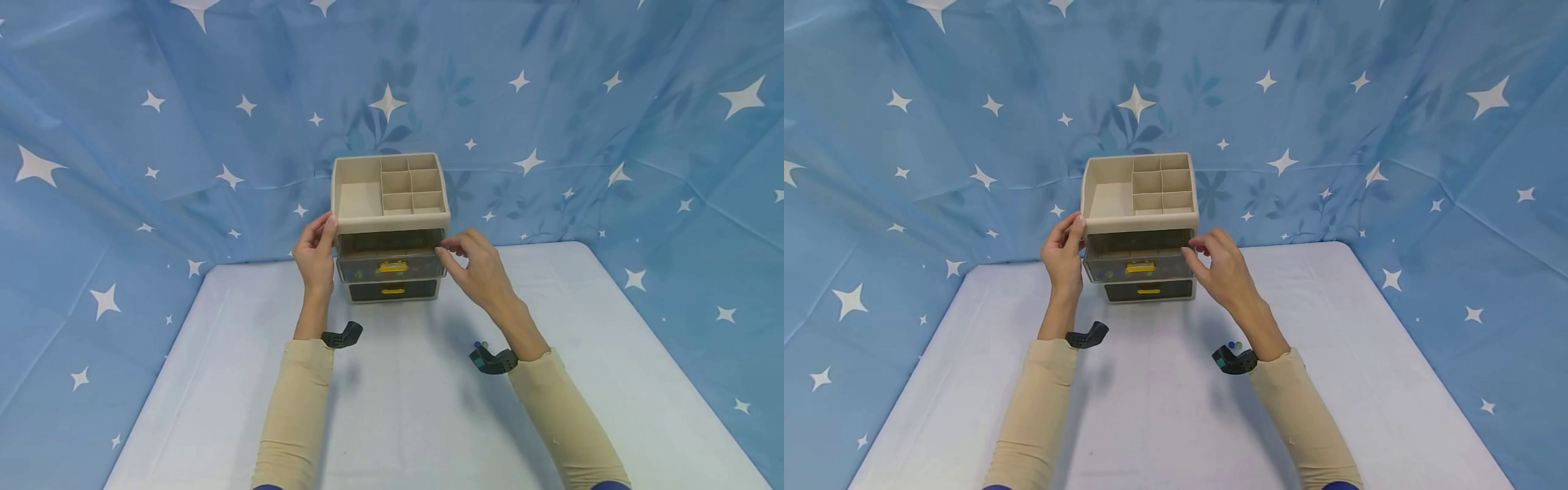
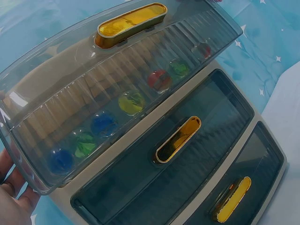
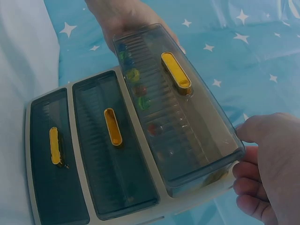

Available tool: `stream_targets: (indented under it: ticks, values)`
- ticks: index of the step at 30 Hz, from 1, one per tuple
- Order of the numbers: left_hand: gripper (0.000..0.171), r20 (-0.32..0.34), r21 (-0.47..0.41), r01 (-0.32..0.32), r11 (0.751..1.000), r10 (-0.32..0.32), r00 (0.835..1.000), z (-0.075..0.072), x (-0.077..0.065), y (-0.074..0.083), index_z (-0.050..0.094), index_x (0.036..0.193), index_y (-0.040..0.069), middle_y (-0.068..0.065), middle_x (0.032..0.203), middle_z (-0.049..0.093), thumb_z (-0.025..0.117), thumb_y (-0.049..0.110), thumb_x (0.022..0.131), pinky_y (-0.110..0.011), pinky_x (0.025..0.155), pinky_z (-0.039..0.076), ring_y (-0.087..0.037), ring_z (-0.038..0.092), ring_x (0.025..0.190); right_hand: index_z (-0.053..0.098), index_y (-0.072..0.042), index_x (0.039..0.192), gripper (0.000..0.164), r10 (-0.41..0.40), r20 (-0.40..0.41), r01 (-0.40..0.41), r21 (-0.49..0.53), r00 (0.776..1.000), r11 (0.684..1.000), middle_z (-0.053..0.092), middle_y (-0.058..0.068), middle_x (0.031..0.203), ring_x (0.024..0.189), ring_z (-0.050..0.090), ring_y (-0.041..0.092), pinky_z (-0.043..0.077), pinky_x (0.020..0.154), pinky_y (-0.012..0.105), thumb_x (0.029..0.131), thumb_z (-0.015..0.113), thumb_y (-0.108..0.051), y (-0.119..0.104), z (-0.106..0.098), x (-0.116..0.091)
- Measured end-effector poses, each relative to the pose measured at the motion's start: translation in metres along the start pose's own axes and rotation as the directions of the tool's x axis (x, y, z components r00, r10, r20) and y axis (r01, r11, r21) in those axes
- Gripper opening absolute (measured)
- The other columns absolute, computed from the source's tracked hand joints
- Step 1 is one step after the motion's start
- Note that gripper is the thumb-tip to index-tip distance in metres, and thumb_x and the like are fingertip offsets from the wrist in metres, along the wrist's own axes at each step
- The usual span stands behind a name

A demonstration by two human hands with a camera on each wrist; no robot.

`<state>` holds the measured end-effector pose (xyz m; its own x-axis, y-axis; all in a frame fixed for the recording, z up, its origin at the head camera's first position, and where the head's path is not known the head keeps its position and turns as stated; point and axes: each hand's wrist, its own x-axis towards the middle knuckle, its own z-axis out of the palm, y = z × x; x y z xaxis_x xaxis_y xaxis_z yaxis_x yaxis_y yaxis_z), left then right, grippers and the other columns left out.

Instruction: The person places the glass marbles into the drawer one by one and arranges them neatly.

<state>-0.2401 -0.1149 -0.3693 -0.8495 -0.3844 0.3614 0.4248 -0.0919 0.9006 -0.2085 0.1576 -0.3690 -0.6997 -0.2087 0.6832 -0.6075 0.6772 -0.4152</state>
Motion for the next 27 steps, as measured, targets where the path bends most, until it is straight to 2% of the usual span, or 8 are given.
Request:
stream_targets:
  ticks: [8, 22, 27]
  values:
    - [0.031, 0.004, -0.01, 0.001, 1.0, -0.001, 1.0, 0.0, 0.0, 0.001, 0.07, 0.121, -0.001, 0.013, 0.095, 0.071, 0.068, 0.018, 0.096, -0.024, 0.078, 0.05, -0.005, 0.06, 0.084, 0.069, 0.0, 0.102, 0.018, 0.001, 0.009, -0.001, 0.0, 1.0, 1.0, 0.065, 0.012, 0.094, 0.085, 0.061, 0.025, 0.055, 0.076, 0.038, 0.094, 0.071, -0.016, -0.001, -0.002, -0.001]
    - [0.032, 0.005, -0.009, -0.005, 1.0, 0.005, 1.0, 0.0, 0.001, -0.001, 0.069, 0.121, -0.002, 0.014, 0.094, 0.071, 0.068, 0.018, 0.096, -0.022, 0.077, 0.05, -0.005, 0.06, 0.083, 0.069, 0.002, 0.101, 0.017, -0.046, -0.03, 0.046, -0.013, 0.998, 0.999, 0.065, 0.014, 0.093, 0.084, 0.063, 0.028, 0.056, 0.075, 0.039, 0.091, 0.073, -0.012, -0.001, -0.01, -0.007]
    - [0.032, 0.004, -0.019, -0.007, 1.0, 0.007, 1.0, -0.001, 0.001, -0.001, 0.069, 0.12, -0.002, 0.014, 0.093, 0.071, 0.069, 0.018, 0.096, -0.022, 0.075, 0.049, -0.006, 0.059, 0.082, 0.07, 0.001, 0.101, 0.017, -0.045, -0.04, 0.044, -0.015, 0.998, 0.999, 0.065, 0.013, 0.093, 0.085, 0.062, 0.025, 0.056, 0.076, 0.038, 0.091, 0.074, -0.011, 0.001, -0.014, -0.013]
